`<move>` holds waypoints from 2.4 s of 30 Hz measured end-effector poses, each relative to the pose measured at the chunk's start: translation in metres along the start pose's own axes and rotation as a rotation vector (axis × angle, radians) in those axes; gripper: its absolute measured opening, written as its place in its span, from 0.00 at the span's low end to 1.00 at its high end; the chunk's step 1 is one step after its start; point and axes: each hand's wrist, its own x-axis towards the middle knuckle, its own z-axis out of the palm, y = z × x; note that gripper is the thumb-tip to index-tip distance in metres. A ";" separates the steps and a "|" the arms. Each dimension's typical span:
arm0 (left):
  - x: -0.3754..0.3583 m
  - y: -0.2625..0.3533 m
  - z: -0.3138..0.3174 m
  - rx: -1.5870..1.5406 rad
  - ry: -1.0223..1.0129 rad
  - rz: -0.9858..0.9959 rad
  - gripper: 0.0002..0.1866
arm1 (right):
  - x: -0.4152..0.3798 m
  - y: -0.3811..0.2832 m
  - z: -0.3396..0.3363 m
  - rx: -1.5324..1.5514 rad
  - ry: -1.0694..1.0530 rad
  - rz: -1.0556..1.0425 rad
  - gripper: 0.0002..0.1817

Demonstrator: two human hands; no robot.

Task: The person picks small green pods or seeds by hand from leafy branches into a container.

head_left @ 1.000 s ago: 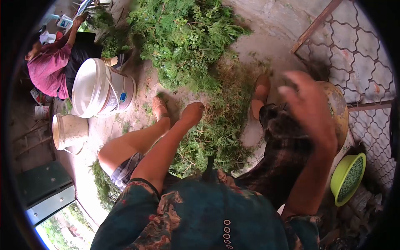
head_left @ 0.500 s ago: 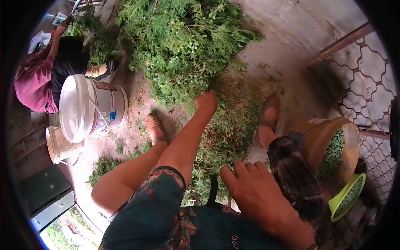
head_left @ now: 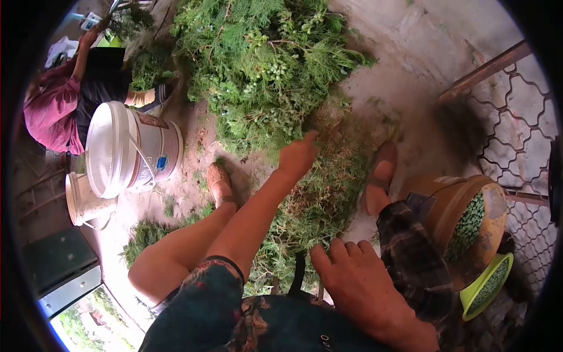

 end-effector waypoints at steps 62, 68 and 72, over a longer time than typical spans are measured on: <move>-0.143 0.135 -0.243 -1.291 -0.159 -0.137 0.04 | 0.025 0.002 -0.031 2.093 0.405 0.039 0.06; -0.142 0.132 -0.248 -1.388 -0.216 -0.218 0.04 | 0.025 0.000 -0.036 2.152 0.416 0.108 0.06; -0.141 0.132 -0.251 -1.566 -0.235 -0.234 0.03 | 0.022 0.005 -0.033 2.380 0.300 -0.014 0.07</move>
